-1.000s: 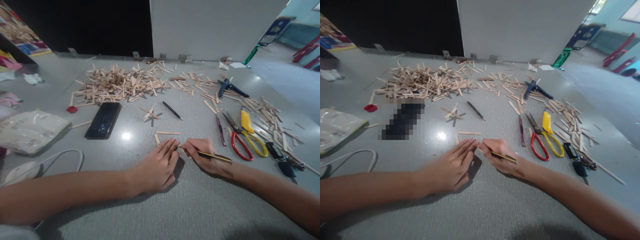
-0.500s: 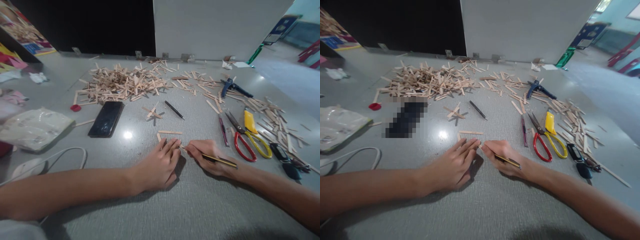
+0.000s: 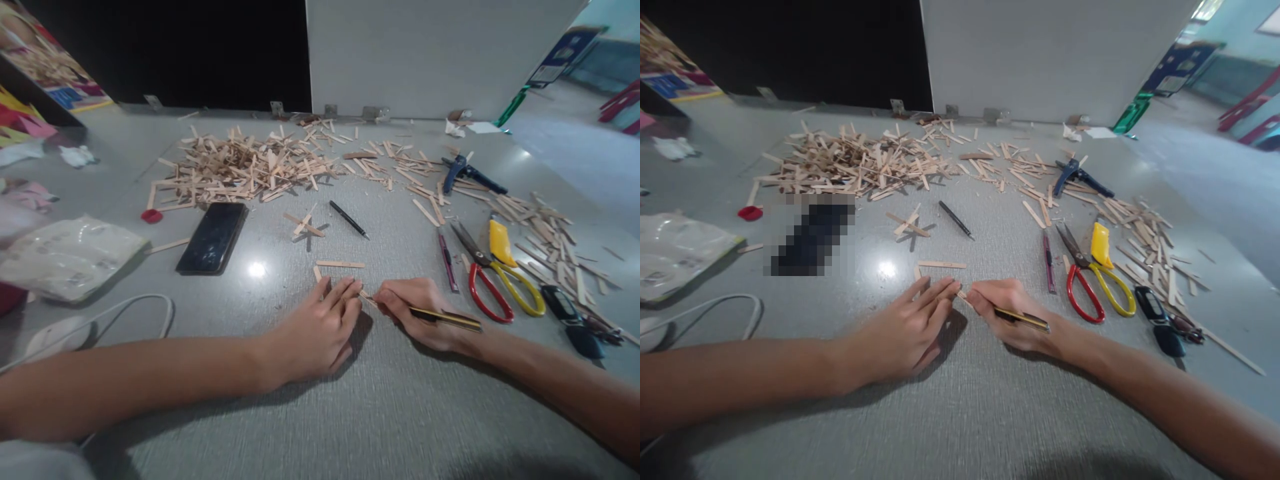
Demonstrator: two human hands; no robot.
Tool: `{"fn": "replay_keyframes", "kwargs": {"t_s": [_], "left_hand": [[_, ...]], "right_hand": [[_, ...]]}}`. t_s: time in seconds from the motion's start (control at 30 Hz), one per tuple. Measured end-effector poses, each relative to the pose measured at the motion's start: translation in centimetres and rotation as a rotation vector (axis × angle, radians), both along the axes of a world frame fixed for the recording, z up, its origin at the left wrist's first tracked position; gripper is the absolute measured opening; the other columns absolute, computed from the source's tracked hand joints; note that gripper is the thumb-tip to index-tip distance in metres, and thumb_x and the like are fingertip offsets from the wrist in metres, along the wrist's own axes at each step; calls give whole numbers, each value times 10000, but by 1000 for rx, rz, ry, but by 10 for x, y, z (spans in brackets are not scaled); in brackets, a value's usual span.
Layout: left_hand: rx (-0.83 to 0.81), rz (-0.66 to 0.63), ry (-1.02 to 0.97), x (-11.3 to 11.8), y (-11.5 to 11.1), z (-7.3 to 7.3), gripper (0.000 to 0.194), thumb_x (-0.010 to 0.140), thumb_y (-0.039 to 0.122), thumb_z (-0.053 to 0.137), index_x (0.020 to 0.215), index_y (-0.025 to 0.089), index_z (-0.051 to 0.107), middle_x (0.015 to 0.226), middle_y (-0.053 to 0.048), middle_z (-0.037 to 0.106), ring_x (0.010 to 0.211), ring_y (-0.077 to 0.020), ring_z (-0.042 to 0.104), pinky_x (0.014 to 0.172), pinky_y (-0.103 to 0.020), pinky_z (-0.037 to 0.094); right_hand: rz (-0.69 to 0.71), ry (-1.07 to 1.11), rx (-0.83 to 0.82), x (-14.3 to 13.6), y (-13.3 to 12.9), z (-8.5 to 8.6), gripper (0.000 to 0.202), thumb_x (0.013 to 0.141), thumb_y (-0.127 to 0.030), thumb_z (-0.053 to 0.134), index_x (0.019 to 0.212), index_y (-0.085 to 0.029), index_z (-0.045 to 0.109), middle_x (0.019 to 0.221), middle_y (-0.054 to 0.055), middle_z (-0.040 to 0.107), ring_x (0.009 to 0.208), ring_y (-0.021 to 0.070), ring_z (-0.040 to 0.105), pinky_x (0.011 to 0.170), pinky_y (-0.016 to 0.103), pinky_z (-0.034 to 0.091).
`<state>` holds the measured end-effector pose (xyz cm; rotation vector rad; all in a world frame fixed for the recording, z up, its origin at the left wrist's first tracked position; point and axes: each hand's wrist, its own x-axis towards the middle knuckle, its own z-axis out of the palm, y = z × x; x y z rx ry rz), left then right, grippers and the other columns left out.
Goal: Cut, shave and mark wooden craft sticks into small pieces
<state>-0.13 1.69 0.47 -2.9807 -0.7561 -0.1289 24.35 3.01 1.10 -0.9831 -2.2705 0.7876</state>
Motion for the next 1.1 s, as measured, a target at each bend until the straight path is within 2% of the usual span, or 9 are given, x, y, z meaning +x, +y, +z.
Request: {"fn": "replay_keyframes", "kwargs": {"t_s": [0.13, 0.33, 0.53, 0.77, 0.93, 1.1], "left_hand": [[33, -33, -32, -1, 1, -3, 491, 1034, 349, 549, 1337, -32, 613, 1527, -359, 600, 1448, -462, 597, 1146, -568, 484], [76, -59, -89, -2, 0, -7, 490, 1019, 340, 565, 1320, -43, 619, 1495, -366, 623, 1395, -469, 641, 1135, -556, 491], [45, -37, -91, -1, -2, -9, 485, 1041, 365, 556, 1334, -16, 619, 1518, -340, 619, 1431, -447, 617, 1166, -544, 466], [-1, -32, -78, -2, -2, -8, 474, 1031, 338, 558, 1351, -8, 605, 1540, -346, 597, 1448, -455, 600, 1167, -555, 459], [27, -41, -83, -1, -1, -7, 451, 1019, 329, 561, 1307, -13, 625, 1510, -350, 621, 1416, -464, 625, 1135, -553, 488], [7, -52, -112, -2, -1, -10, 444, 1017, 296, 548, 1314, -27, 614, 1515, -370, 604, 1422, -481, 615, 1139, -576, 471]], "right_hand": [[-62, 63, 5, -2, -3, -3, 521, 1192, -387, 350, 728, -223, 520, 587, -58, 505, 495, 100, 471, 519, 251, 370], [-40, 28, 225, -4, -5, -5, 523, 1206, -357, 306, 778, -209, 568, 594, -53, 522, 488, 98, 504, 521, 244, 393], [-40, -9, 330, 0, -7, -10, 504, 1206, -328, 304, 815, -203, 597, 610, -43, 560, 499, 103, 533, 521, 241, 407], [-129, 91, 241, -1, -8, -10, 499, 1202, -302, 327, 794, -205, 597, 594, -44, 586, 472, 90, 540, 511, 228, 411], [-62, 2, 200, -1, -5, -7, 542, 1201, -394, 355, 780, -188, 627, 585, -35, 595, 492, 97, 551, 531, 236, 415], [-66, 33, 133, -2, -2, -6, 568, 1204, -420, 344, 775, -180, 628, 579, -43, 575, 487, 86, 528, 525, 223, 401]]}}
